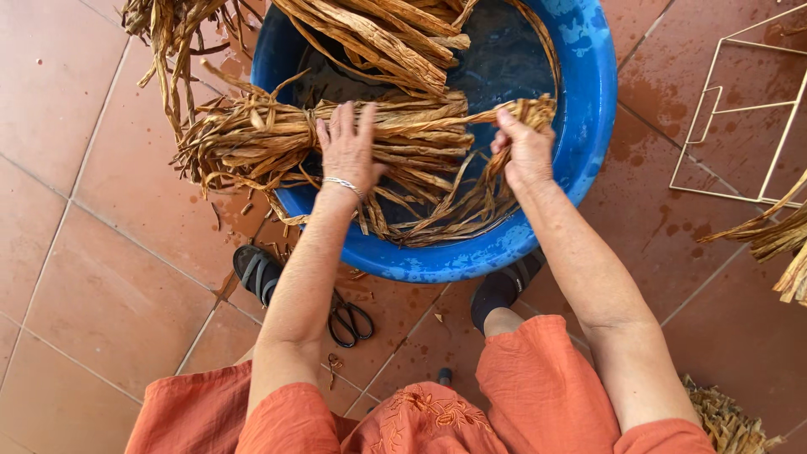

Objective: The person repeatedly submerges and lifts dried plant strips in a blue basin of water, handling them by hand to soak and separate the strands. The person occasionally gathers and repositions the strips within the basin.

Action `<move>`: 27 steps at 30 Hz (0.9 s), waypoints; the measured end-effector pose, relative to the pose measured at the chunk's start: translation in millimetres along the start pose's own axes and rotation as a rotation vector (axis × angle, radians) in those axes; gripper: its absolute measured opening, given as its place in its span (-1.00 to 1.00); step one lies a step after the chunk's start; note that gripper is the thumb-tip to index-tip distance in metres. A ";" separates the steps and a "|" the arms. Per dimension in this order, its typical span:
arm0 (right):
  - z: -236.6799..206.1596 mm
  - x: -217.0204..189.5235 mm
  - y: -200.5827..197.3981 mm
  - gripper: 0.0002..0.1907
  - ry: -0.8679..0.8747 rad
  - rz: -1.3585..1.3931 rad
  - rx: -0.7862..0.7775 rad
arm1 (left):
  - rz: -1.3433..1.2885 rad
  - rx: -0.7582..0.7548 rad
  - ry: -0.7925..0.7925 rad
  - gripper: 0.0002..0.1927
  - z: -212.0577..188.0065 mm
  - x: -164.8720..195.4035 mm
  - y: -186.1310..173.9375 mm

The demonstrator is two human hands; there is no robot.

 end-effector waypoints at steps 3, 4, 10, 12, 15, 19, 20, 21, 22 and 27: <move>7.1 -26.2 -27.0 -0.92 -0.075 0.077 0.075 | 0.053 0.076 0.035 0.14 -11.2 -22.0 16.0; 8.5 -41.4 -37.4 -0.92 -0.125 0.100 0.088 | 0.078 0.114 0.061 0.11 -10.6 -26.7 20.8; -6.5 -112.0 -135.1 -0.96 -0.408 0.201 0.262 | 0.051 0.123 0.003 0.02 -5.7 -34.8 44.0; -8.8 -126.4 -150.0 -0.93 -0.550 0.060 0.255 | 0.007 0.131 -0.001 0.01 -5.1 -34.4 41.8; -16.7 -162.2 -177.5 -0.84 -0.625 0.400 0.381 | -0.048 0.100 -0.008 -0.02 -9.7 -32.1 35.2; -48.3 -192.3 -167.8 -0.82 -0.677 0.278 0.374 | 0.142 0.072 0.029 -0.17 -3.7 -13.3 21.2; -53.8 -188.1 -156.5 -0.85 -0.620 0.151 0.417 | 0.124 0.095 0.030 -0.19 -2.5 -2.8 18.3; -56.4 -180.4 -140.6 -0.86 -0.560 0.025 0.458 | 0.106 0.118 0.032 -0.22 0.4 9.3 15.3; -57.6 -173.2 -116.0 -0.92 -0.576 -0.109 0.308 | 0.090 0.140 0.033 -0.23 3.1 23.9 12.3; -63.1 -128.3 -14.8 -0.92 -0.341 -0.357 -0.075 | -0.747 0.342 0.307 -0.65 17.6 114.8 -2.6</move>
Point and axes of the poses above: each hand's wrist, its own z-axis towards the middle knuckle, its own y-axis out of the palm, x = y × z, the point moved 4 cm from there along z, towards the middle knuckle, and after that the axes turned 10 degrees about y, right-handed, at the moved point
